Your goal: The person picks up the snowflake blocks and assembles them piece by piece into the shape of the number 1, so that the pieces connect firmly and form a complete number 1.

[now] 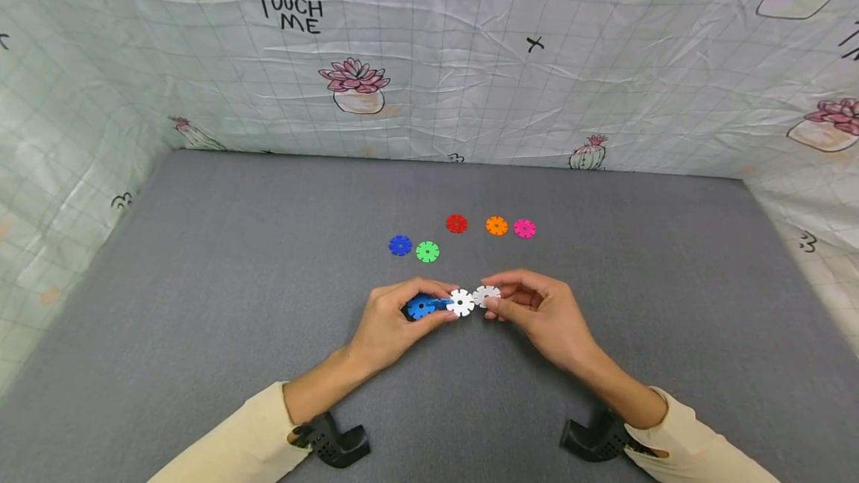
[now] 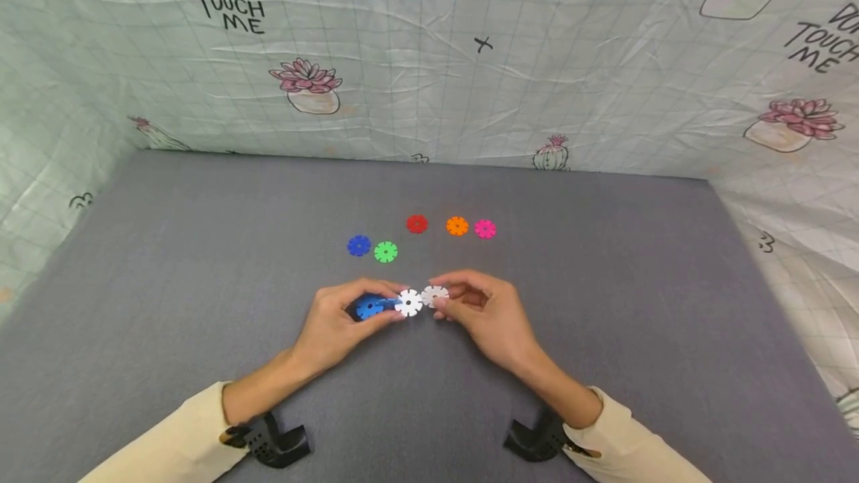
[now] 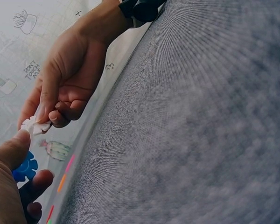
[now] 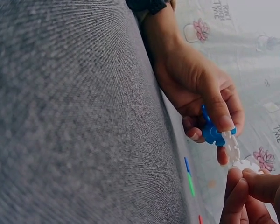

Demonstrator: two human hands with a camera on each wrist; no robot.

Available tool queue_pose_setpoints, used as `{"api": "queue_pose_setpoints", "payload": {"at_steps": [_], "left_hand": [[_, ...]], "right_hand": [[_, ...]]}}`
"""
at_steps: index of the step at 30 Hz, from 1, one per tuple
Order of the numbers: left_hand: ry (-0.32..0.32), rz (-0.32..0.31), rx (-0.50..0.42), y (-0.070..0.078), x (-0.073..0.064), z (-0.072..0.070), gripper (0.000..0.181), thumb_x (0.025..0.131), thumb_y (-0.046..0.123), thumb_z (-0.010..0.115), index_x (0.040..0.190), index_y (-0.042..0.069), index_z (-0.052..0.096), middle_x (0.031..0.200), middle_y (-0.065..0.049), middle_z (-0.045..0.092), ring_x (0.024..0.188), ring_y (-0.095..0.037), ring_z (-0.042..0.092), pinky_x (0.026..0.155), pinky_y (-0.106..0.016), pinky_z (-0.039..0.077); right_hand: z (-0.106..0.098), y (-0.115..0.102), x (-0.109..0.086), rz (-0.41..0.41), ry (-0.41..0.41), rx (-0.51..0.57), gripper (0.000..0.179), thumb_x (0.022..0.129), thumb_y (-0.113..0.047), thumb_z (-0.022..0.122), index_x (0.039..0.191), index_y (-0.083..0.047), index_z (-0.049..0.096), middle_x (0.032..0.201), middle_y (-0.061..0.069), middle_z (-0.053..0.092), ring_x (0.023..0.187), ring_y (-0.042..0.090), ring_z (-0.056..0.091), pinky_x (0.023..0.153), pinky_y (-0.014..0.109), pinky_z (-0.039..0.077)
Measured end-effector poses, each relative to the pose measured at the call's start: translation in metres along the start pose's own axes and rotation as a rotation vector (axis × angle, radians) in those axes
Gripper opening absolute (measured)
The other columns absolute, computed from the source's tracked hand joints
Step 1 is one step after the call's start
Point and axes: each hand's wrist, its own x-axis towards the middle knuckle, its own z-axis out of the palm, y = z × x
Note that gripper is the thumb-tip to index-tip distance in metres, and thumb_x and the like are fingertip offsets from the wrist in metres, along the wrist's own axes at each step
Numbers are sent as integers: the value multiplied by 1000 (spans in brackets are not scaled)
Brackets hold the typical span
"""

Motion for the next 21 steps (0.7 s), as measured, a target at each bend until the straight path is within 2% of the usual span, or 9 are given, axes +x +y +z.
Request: {"api": "queue_pose_setpoints", "payload": {"at_steps": [4,11,21], "left_hand": [[4,-5,-4,0,0,0,24,74,2,81,92,7,66,99,-6,72,91,-16,68,76,-29,53],[0,3,-12,-1,0,0,25,73,1,82,92,7,66,98,-7,72,91,-16,68,76,-29,53],[-17,-15,-40,-1,-1,-1,24,74,2,81,93,6,67,99,-7,72,92,-16,68,76,-30,54]], "right_hand": [[1,0,0,-14,3,13,26,83,-1,72,109,4,67,84,13,65,73,26,69,66,34,54],[4,-3,-3,-18,0,-31,22,84,-6,73,106,-7,70,83,7,68,73,29,68,65,34,54],[7,-1,-6,-28,7,-33,20,84,-5,73,103,-7,71,83,8,69,73,27,69,66,34,55]]}}
